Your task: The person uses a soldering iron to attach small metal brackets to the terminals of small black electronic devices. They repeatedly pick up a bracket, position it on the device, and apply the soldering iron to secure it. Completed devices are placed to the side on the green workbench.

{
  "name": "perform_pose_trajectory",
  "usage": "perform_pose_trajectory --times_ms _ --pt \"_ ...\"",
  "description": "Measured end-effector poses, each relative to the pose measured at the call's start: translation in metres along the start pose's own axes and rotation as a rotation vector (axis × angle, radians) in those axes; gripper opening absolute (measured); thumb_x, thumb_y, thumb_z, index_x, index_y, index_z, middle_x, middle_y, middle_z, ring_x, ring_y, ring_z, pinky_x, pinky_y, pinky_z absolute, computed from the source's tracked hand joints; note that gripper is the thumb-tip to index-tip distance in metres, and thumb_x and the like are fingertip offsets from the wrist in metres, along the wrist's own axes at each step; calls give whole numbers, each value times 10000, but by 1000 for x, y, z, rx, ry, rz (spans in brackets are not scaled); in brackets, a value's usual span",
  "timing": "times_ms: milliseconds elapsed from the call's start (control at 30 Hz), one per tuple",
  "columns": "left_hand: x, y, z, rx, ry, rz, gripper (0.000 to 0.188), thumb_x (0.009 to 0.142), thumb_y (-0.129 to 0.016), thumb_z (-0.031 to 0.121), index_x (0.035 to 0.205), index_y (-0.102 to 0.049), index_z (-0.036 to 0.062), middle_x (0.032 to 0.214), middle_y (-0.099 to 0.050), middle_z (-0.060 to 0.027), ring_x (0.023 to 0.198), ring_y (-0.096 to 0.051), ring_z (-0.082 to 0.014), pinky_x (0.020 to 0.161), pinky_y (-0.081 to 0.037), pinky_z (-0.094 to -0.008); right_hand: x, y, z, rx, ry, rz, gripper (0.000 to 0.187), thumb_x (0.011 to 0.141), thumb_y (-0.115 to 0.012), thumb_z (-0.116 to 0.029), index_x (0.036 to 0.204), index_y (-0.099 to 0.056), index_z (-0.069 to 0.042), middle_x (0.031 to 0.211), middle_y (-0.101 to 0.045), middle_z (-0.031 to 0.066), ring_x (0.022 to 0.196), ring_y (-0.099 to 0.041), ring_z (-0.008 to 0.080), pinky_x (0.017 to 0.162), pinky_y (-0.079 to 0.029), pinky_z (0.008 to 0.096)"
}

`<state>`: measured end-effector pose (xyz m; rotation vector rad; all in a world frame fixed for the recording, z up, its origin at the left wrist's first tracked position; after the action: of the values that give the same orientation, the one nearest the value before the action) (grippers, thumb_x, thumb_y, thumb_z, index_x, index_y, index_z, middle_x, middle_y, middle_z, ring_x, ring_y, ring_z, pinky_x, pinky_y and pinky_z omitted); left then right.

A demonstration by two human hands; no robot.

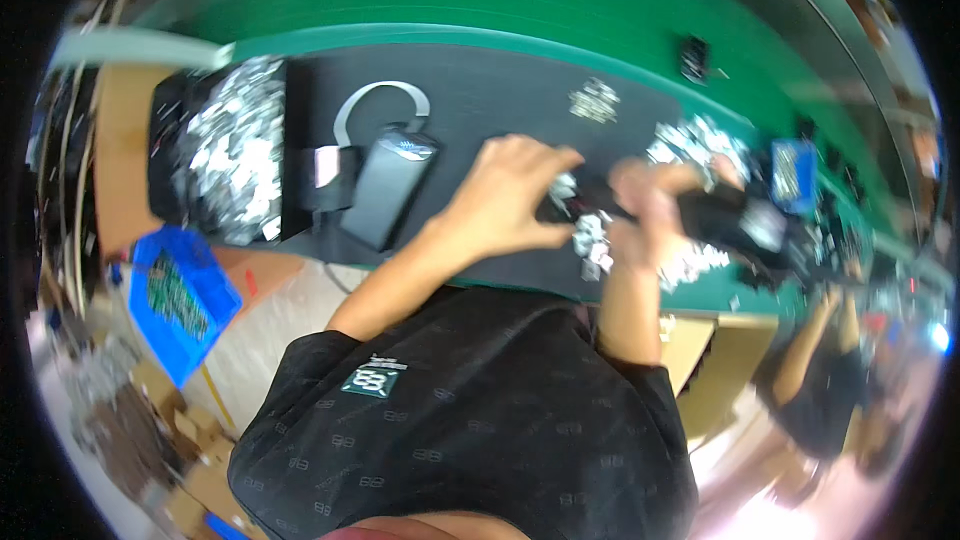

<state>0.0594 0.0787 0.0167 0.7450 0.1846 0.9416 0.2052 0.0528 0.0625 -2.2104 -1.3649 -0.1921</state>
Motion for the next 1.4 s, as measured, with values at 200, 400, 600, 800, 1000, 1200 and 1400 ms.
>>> perform_pose_trajectory --times_ms 200,400,600,800,1000,1200,1400 --pt "-70 125 -20 162 178 94 732 609 -807 291 1213 -512 2 1090 -581 -170 1007 -548 -346 886 -427 -430 11 -27 -56 603 9 -236 441 867 -613 -126 1280 -459 -129 750 -464 -10 617 -451 75 617 -368 238" --pt "-178 330 -97 542 549 716 634 632 -742 141 1200 -519 -31 1090 -607 -213 1008 -600 -329 900 -459 -391 -1 -9 -31 570 -98 -127 544 868 -597 -112 1359 -364 -97 770 -467 15 626 -455 93 616 -382 259" --pt "-271 420 -225 874 732 760 868 712 -778 452 1324 -436 -59 1254 -537 -285 1202 -502 -382 1023 -374 -412 -12 33 -33 388 -122 -5 552 881 -552 -100 1379 -314 -78 775 -391 12 648 -395 92 639 -366 263" --pt "-163 340 -113 532 346 812 378 899 -640 156 1231 -563 -8 1212 -584 -165 1048 -577 -226 870 -474 -331 -34 109 -64 -105 -290 451 633 733 -613 -82 1322 -397 1 708 -561 72 569 -521 141 564 -461 265" --pt "0 136 33 439 -152 122 341 821 -623 71 1155 -597 4 1220 -587 -161 1098 -571 -284 897 -453 -347 -63 70 -46 -253 -585 -309 638 749 -757 -235 1253 -450 8 850 -645 139 758 -656 235 707 -513 352" --pt "87 -102 173 281 -599 -369 421 748 -708 134 1149 -606 53 1187 -579 -150 1101 -547 -334 943 -440 -410 -104 65 -88 -217 -372 -650 565 759 -734 -244 1225 -460 -81 836 -644 171 787 -636 379 688 -491 436" --pt "166 -240 212 461 -668 -297 631 730 -746 330 1287 -525 129 1269 -477 -221 1136 -484 -400 920 -434 -471 -115 107 -105 -244 -404 -666 549 792 -713 -247 1239 -438 -85 836 -638 168 779 -631 370 671 -480 436"
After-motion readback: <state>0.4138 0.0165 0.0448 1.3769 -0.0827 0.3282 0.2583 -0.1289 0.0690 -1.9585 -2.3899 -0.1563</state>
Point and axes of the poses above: each hand's wrist, its own x-axis towards the middle knuckle, its own y-axis out of the back of the hand, z = x × y, the point moved 10 cm from there along x, towards the middle knuckle
